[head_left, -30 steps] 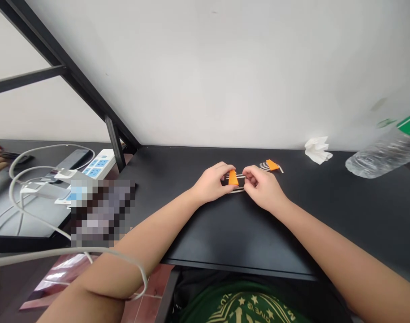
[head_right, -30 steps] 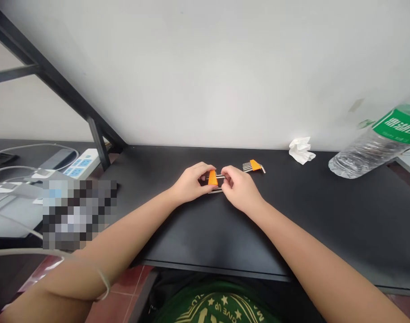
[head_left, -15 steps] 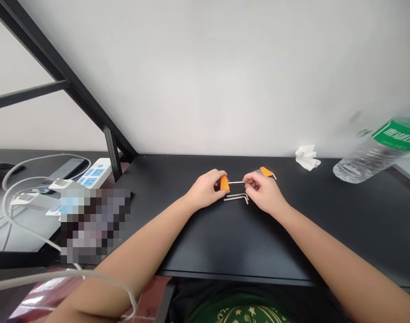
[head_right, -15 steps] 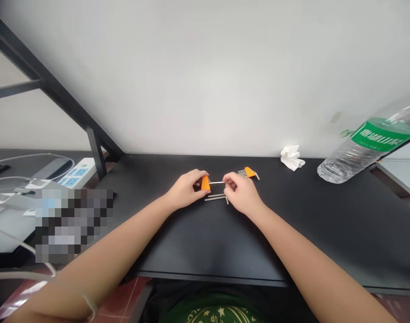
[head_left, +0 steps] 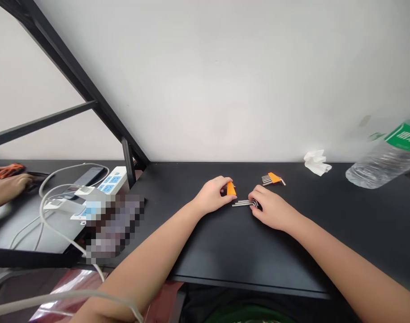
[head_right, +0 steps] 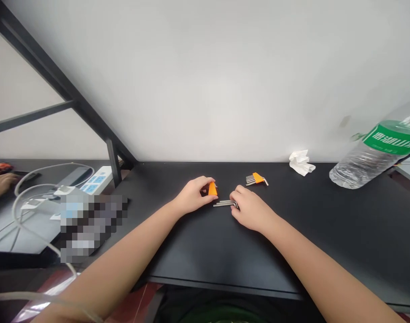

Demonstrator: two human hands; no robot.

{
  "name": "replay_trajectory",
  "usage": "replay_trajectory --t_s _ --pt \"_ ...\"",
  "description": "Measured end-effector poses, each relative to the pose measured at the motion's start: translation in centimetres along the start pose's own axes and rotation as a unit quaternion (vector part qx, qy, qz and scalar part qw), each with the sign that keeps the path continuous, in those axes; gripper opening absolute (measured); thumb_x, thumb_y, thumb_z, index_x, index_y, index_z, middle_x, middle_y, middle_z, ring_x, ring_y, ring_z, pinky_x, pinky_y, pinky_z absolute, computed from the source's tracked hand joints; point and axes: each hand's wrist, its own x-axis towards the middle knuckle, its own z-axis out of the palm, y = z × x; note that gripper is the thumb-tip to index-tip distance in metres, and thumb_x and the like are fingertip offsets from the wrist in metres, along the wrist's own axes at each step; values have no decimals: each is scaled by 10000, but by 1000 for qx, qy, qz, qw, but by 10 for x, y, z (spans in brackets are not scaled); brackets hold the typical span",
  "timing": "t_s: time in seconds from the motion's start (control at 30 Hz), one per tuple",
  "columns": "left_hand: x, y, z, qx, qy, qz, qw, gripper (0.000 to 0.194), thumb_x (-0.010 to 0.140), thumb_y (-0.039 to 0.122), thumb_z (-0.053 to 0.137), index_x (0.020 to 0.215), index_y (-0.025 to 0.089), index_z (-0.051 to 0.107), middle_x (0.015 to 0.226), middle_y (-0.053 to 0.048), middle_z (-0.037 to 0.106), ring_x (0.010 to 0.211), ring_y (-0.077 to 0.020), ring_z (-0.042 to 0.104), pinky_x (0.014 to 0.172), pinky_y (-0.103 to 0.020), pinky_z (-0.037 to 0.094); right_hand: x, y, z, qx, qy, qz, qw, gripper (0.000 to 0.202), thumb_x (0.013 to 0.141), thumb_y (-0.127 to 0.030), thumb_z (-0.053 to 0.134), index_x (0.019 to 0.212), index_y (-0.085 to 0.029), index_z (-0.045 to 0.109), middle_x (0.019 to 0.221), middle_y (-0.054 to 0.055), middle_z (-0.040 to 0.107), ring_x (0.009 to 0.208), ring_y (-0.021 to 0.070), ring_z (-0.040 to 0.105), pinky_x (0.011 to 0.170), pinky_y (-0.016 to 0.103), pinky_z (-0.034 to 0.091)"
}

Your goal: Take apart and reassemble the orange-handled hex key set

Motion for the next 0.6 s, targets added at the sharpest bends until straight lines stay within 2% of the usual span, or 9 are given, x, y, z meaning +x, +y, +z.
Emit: replay_trajectory --t_s 0.07,0.2,0.37,0.5,0.6 --pt "-1 1 1 -4 -4 1 1000 454 822 386 828 1216 211 685 1042 -33 702 795 -162 615 781 -332 561 -1 -2 3 -7 2 0 1000 115 915 -134 559 921 -220 635 1001 29 621 744 157 593 686 314 478" --pt "-2 3 6 1 -18 17 1000 493 827 400 829 1257 212 680 1044 -36 697 806 -165 618 793 -337 556 0 -3 7 -13 11 7 1000 100 918 -151 561 922 -222 632 994 37 625 753 172 601 694 328 480" --pt "-4 14 10 -4 -39 50 998 434 861 404 797 1240 229 681 1043 -42 693 843 -177 648 786 -327 554 4 -7 8 57 91 7 994 98 979 -269 572 1057 -228 614 1023 56 666 804 200 633 717 348 506" --pt "-5 24 12 -4 -54 58 997 336 857 359 791 1155 236 695 970 -26 679 841 -180 640 773 -319 532 6 -13 10 106 93 -14 990 103 994 -207 500 965 -239 594 902 22 666 742 182 619 672 326 482" --pt "-6 27 12 -9 -55 57 997 324 861 375 790 1135 234 692 951 -22 670 818 -173 625 759 -313 520 8 -15 11 111 109 -25 987 125 980 -180 502 925 -235 600 900 28 672 747 183 618 671 325 477"
